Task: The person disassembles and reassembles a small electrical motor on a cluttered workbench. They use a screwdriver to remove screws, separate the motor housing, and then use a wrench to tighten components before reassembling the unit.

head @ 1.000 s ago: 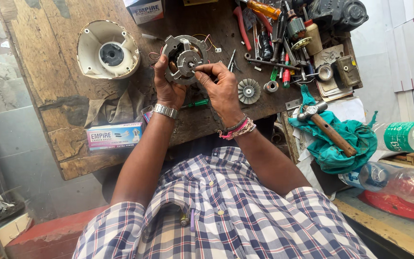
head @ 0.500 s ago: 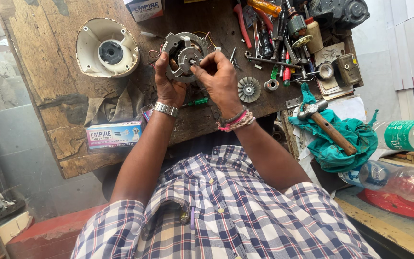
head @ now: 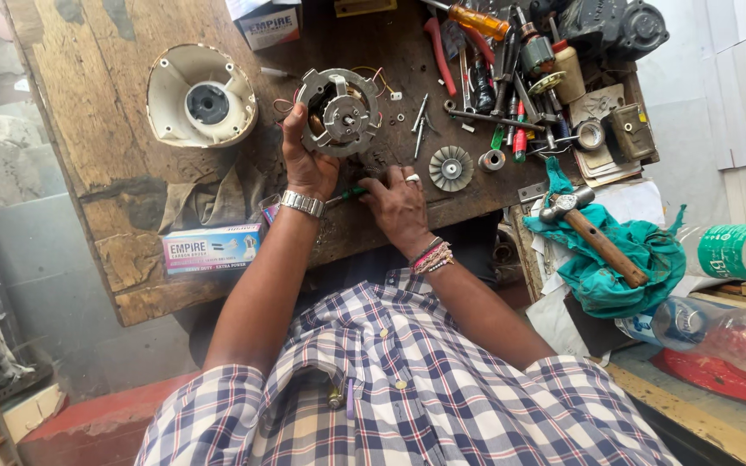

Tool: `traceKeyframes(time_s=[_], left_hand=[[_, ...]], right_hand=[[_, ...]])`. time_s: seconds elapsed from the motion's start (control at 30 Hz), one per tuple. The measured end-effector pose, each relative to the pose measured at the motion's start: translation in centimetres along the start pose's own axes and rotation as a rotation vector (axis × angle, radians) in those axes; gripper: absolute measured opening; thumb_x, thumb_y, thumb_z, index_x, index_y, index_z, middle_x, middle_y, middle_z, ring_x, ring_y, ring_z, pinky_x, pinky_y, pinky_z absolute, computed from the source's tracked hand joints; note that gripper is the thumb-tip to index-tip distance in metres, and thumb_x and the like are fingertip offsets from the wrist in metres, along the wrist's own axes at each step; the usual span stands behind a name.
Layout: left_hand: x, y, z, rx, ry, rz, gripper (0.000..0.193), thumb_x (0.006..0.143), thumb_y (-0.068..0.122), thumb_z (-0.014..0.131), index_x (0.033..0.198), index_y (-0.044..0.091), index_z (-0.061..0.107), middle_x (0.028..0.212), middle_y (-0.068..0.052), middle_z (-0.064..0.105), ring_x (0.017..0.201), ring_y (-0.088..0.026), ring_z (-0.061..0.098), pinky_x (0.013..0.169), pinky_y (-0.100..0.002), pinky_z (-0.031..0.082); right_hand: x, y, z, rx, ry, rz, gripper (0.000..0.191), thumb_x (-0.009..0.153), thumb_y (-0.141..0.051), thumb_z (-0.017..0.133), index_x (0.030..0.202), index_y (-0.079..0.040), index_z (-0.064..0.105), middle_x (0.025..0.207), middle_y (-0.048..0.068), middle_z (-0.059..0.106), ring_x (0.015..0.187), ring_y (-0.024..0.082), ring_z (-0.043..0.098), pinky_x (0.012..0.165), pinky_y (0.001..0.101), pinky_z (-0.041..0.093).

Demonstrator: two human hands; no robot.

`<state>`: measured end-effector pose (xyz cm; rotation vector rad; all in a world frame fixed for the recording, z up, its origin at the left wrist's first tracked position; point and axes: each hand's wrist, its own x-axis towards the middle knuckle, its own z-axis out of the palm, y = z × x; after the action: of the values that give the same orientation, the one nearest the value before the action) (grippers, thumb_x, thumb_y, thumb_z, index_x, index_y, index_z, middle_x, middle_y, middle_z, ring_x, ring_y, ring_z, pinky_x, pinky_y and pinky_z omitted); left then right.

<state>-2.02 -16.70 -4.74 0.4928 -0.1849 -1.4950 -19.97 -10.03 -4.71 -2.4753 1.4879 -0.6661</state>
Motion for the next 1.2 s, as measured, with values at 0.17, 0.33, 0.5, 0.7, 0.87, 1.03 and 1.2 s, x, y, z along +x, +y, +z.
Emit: traceKeyframes(time_s=[0.17, 0.33, 0.5, 0.7, 0.87, 1.03, 1.2], left_hand=[[-1.1, -0.7, 0.3, 0.034, 0.006, -0.036, 0.07, 0.086, 0.047, 0.077, 0.14, 0.01, 0.054, 0.131, -0.01, 0.064, 0.119, -0.025, 0.066, 0.102, -0.047, 0.058], [-1.2, 0.1, -0.1, 0.048, 0.013, -0.072, 0.074, 0.083, 0.05, 0.077, 0.139, 0.008, 0.054, 0.13, -0.011, 0.064, 0.118, -0.026, 0.066, 0.1, -0.048, 0.059], [-0.6, 1.3, -1.1, 0.03, 0.002, -0.09, 0.075, 0.083, 0.051, 0.078, 0.139, 0.006, 0.054, 0.131, -0.012, 0.064, 0.119, -0.026, 0.066, 0.102, -0.049, 0.058], [-1.6, 0.0, -1.0, 0.037, -0.005, -0.083, 0.075, 0.082, 0.05, 0.077, 0.138, 0.007, 0.054, 0.131, -0.012, 0.064, 0.119, -0.026, 0.067, 0.103, -0.049, 0.058], [-1.7, -1.8, -0.1, 0.03, 0.016, -0.091, 0.074, 0.084, 0.049, 0.077, 0.139, 0.006, 0.054, 0.131, -0.013, 0.064, 0.119, -0.027, 0.066, 0.104, -0.049, 0.057], [-1.2, -2.5, 0.6, 0.024, -0.007, -0.065, 0.073, 0.085, 0.047, 0.078, 0.14, 0.005, 0.053, 0.131, -0.012, 0.064, 0.12, -0.026, 0.065, 0.107, -0.047, 0.056], [-1.4, -2.1, 1.0, 0.056, 0.011, -0.063, 0.077, 0.084, 0.049, 0.077, 0.138, 0.0, 0.053, 0.129, -0.017, 0.065, 0.119, -0.029, 0.067, 0.104, -0.049, 0.058]], right_hand=[[0.0, 1.3, -0.2, -0.021, -0.014, -0.027, 0.026, 0.078, -0.026, 0.083, 0.102, -0.019, 0.076, 0.096, 0.008, 0.061, 0.095, 0.03, 0.057, 0.082, 0.0445, 0.05], [-0.4, 2.3, -2.1, 0.189, -0.187, 0.023, 0.019, 0.088, -0.018, 0.079, 0.105, -0.01, 0.076, 0.103, 0.009, 0.07, 0.096, 0.026, 0.064, 0.084, 0.0405, 0.053], [0.1, 4.2, -5.3, 1.036, -0.069, 0.305, 0.018, 0.097, -0.013, 0.072, 0.115, -0.009, 0.074, 0.104, 0.005, 0.074, 0.087, 0.012, 0.07, 0.075, 0.0246, 0.06], [3.6, 6.6, -4.9, 1.261, 0.211, 0.583, 0.019, 0.092, -0.011, 0.079, 0.11, -0.003, 0.075, 0.089, 0.005, 0.074, 0.07, 0.009, 0.064, 0.06, 0.0205, 0.054], [4.2, 7.9, -5.1, 1.273, 0.103, 0.498, 0.021, 0.09, -0.013, 0.079, 0.109, -0.004, 0.075, 0.092, 0.005, 0.076, 0.077, 0.009, 0.068, 0.061, 0.0212, 0.057], [5.0, 8.3, -4.5, 1.318, 0.048, 0.484, 0.023, 0.092, -0.016, 0.079, 0.111, -0.003, 0.075, 0.089, 0.004, 0.074, 0.074, 0.009, 0.065, 0.063, 0.0209, 0.055], [5.3, 8.2, -3.9, 1.562, -0.019, 0.587, 0.024, 0.093, -0.017, 0.076, 0.111, -0.001, 0.073, 0.091, 0.005, 0.074, 0.077, 0.012, 0.069, 0.066, 0.0223, 0.057]])
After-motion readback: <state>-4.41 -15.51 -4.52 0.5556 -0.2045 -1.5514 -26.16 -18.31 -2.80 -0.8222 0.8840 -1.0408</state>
